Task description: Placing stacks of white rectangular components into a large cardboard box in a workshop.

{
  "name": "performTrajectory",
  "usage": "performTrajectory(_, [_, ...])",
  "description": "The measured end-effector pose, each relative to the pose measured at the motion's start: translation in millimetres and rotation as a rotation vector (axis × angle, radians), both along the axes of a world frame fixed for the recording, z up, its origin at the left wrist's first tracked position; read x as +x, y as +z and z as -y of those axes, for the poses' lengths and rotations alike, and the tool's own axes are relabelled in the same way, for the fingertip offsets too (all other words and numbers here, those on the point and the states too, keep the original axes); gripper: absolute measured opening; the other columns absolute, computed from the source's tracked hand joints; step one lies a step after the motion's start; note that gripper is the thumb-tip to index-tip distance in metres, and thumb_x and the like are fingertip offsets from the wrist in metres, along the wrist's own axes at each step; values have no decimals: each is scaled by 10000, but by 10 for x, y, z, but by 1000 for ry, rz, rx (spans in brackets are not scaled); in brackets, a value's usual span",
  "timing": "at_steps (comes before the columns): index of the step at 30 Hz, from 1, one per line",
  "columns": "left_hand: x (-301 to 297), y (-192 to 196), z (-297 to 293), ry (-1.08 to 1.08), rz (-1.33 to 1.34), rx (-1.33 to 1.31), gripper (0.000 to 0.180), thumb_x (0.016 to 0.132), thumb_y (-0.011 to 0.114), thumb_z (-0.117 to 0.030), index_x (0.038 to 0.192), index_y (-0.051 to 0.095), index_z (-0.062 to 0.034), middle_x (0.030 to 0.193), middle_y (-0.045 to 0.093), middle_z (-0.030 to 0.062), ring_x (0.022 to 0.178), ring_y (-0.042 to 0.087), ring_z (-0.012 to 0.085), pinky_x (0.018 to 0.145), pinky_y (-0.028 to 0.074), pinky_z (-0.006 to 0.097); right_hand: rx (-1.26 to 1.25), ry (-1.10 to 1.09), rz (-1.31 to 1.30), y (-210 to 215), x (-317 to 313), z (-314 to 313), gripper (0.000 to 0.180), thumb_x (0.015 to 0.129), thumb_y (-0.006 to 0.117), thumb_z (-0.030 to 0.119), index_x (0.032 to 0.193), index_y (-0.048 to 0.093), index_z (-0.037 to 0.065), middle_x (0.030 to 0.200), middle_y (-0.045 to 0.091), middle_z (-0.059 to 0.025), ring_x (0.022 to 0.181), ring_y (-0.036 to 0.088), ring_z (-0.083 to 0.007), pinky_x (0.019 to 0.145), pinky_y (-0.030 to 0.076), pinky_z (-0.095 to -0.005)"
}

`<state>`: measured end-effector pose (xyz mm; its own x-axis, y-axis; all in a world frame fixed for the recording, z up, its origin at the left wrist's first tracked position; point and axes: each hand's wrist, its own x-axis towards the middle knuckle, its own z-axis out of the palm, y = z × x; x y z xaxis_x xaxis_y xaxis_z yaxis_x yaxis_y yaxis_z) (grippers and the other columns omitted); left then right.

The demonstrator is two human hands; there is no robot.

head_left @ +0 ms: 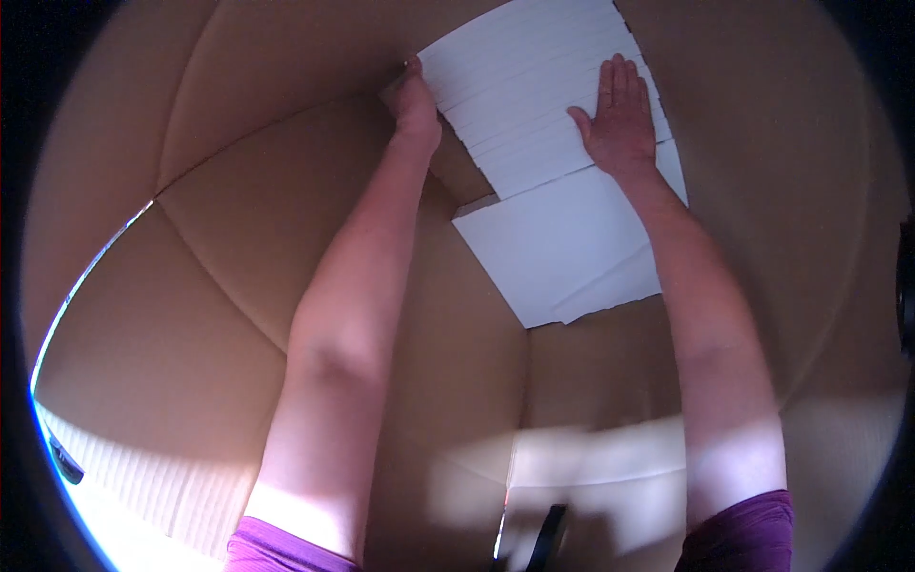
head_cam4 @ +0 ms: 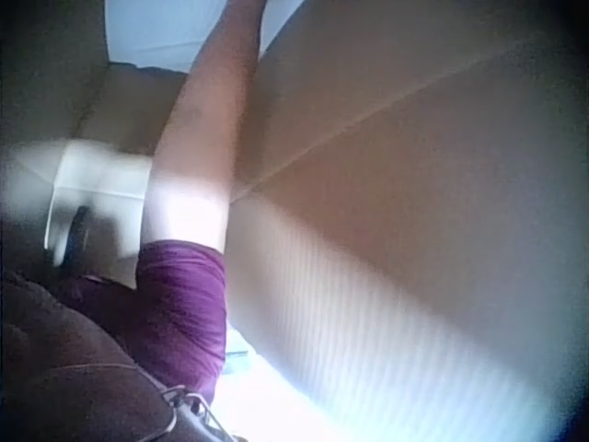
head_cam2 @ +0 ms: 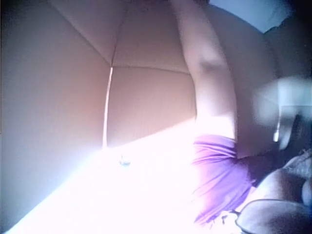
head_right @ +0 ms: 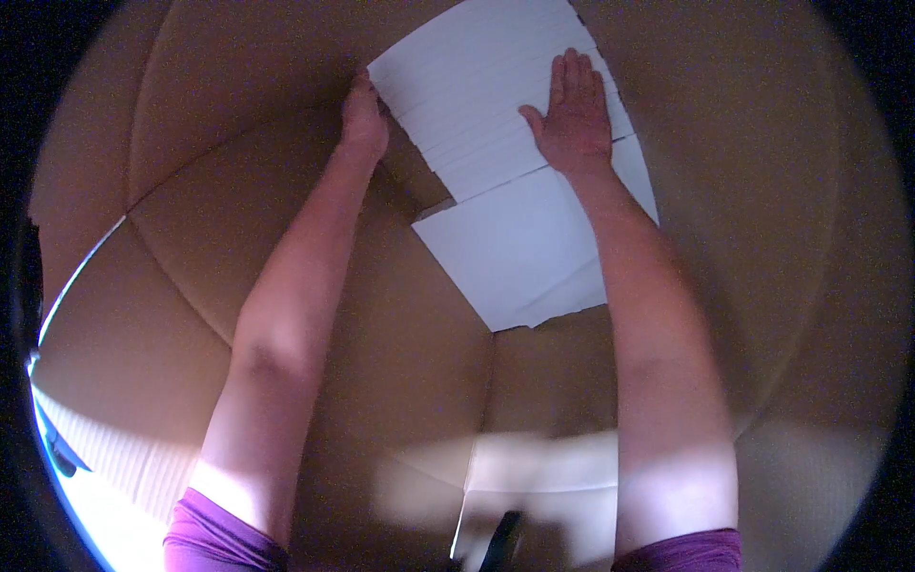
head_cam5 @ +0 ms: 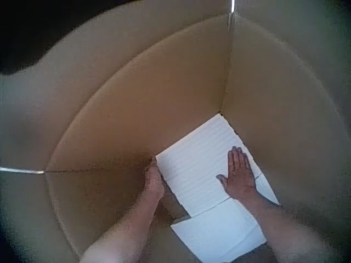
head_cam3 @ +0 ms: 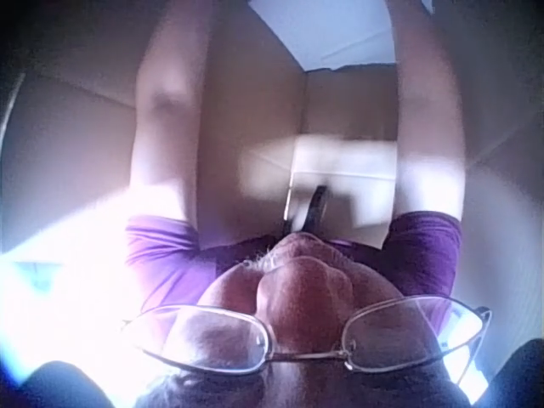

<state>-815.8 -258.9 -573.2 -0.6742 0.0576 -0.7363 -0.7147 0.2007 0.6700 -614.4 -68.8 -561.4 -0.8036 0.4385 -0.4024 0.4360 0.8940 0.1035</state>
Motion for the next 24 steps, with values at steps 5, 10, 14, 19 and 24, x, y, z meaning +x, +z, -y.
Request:
performTrajectory(5, [-27,24,-194,42,93,46,703,1008,499,-506,1480,395,4,1507,439,113,1366,418,244,1160,292,374,-66,-16,80,64,18,-135,823,1033,283,563,1567,95,-35,1656,73,-184,1537,46,-320,1248,50,-442])
performTrajectory(10, [-269,-173,33,-129,67,-152,681,1000,491,-534,1491,402,-71,1520,437,92,1389,388,263,1152,254,479,-108,-30,37,92,-41,-83,829,1035,278,560,1565,67,-43,1657,48,-189,1537,31,-318,1249,36,-432])
performTrajectory(14, [-79,88,-115,-171,62,-136,720,975,540,-535,1515,371,-90,1546,391,84,1428,325,245,1153,241,478,-105,-32,42,130,9,-131,816,1041,256,556,1566,61,-37,1657,36,-191,1538,17,-318,1250,26,-436])
performTrajectory(19, [-232,98,11,-230,54,-58,726,965,570,-505,1523,349,-95,1546,372,83,1413,338,230,1154,265,440,-111,-34,11,98,-41,-76,823,1038,269,557,1565,60,-39,1657,30,-191,1538,10,-319,1251,22,-437])
performTrajectory(24, [-61,204,-100,-230,48,-101,699,954,597,-497,1487,400,-90,1491,429,80,1355,403,214,1116,338,400,-104,-31,19,53,37,-117,825,1036,277,557,1566,59,-38,1656,27,-195,1537,10,-330,1251,20,-440])
